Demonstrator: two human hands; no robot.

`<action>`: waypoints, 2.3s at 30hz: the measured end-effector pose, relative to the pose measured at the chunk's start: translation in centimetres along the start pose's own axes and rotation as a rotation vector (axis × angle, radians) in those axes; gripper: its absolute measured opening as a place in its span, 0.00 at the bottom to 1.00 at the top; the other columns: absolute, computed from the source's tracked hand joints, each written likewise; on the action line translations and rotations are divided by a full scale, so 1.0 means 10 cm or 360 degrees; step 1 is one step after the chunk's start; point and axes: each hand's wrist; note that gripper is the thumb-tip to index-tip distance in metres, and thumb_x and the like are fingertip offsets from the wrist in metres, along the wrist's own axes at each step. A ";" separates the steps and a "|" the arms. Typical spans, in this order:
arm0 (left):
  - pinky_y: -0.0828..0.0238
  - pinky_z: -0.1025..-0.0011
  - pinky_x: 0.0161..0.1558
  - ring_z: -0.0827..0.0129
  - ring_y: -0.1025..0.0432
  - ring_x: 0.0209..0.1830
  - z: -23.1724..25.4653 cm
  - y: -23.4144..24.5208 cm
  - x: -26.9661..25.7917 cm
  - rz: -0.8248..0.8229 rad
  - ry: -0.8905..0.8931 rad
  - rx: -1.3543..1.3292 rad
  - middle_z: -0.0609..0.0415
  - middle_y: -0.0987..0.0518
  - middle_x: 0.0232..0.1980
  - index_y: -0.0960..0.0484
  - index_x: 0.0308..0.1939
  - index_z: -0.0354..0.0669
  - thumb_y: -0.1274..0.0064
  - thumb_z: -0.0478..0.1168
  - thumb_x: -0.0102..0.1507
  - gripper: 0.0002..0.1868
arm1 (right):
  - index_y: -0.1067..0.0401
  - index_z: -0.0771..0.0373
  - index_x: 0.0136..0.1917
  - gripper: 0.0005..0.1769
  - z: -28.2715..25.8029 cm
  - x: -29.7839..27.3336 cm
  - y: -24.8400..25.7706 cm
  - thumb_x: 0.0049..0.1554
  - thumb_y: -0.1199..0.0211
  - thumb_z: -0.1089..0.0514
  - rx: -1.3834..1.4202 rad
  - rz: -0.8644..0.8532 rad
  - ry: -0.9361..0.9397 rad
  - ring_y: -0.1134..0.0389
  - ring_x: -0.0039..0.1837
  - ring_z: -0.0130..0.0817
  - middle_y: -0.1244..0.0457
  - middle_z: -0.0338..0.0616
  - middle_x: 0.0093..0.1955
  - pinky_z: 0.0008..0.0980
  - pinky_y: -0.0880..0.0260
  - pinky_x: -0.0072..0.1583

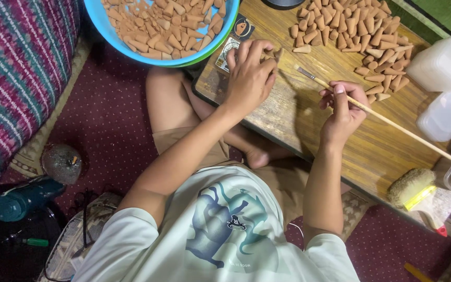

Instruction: Sort and arrange small incense cones into a line on a wooden table using fingers and a thin stick.

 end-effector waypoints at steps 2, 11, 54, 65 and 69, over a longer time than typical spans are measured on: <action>0.51 0.50 0.63 0.57 0.40 0.65 0.00 0.01 0.01 0.0001 -0.0010 0.0016 0.55 0.30 0.59 0.15 0.37 0.46 0.35 0.40 0.60 0.05 | 0.26 0.68 0.48 0.09 0.04 0.01 0.03 0.66 0.40 0.59 0.0022 -0.0013 0.0009 0.29 0.40 0.34 0.32 0.51 0.39 0.27 0.33 0.38; 0.51 0.49 0.63 0.56 0.40 0.64 0.04 0.07 0.02 -0.0041 -0.0003 0.0042 0.53 0.30 0.59 0.17 0.38 0.45 0.36 0.41 0.61 0.07 | 0.26 0.69 0.48 0.10 0.04 0.01 0.04 0.66 0.41 0.59 0.0050 -0.0013 -0.0025 0.30 0.40 0.34 0.33 0.51 0.38 0.26 0.34 0.38; 0.39 0.64 0.55 0.62 0.31 0.55 1.33 -1.57 0.80 -0.0251 -0.0106 -0.0021 0.55 0.22 0.53 0.17 0.53 0.49 0.43 0.46 0.66 0.14 | 0.27 0.68 0.48 0.10 -0.05 0.42 1.64 0.68 0.42 0.59 -0.0203 0.0398 0.0038 0.36 0.35 0.31 0.33 0.51 0.37 0.25 0.34 0.39; 0.25 0.63 0.43 0.58 0.22 0.39 1.06 -0.95 0.22 0.0061 -0.0039 -0.0888 0.55 0.20 0.37 0.16 0.45 0.48 0.35 0.31 0.55 0.16 | 0.24 0.73 0.47 0.10 0.19 0.19 1.26 0.62 0.36 0.61 -0.0024 0.0288 0.0119 0.35 0.33 0.31 0.34 0.53 0.33 0.28 0.35 0.36; 0.24 0.63 0.42 0.57 0.22 0.37 1.00 -0.61 0.09 0.0096 -0.0074 -0.0866 0.53 0.21 0.36 0.16 0.45 0.46 0.34 0.30 0.54 0.16 | 0.24 0.71 0.47 0.12 0.17 -0.07 1.10 0.60 0.34 0.58 0.0249 0.0442 -0.0050 0.30 0.36 0.33 0.33 0.52 0.36 0.26 0.30 0.36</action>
Point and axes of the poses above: each hand's wrist, its own x-axis towards the middle knuckle, its own y-axis out of the back of the hand, z = x × y
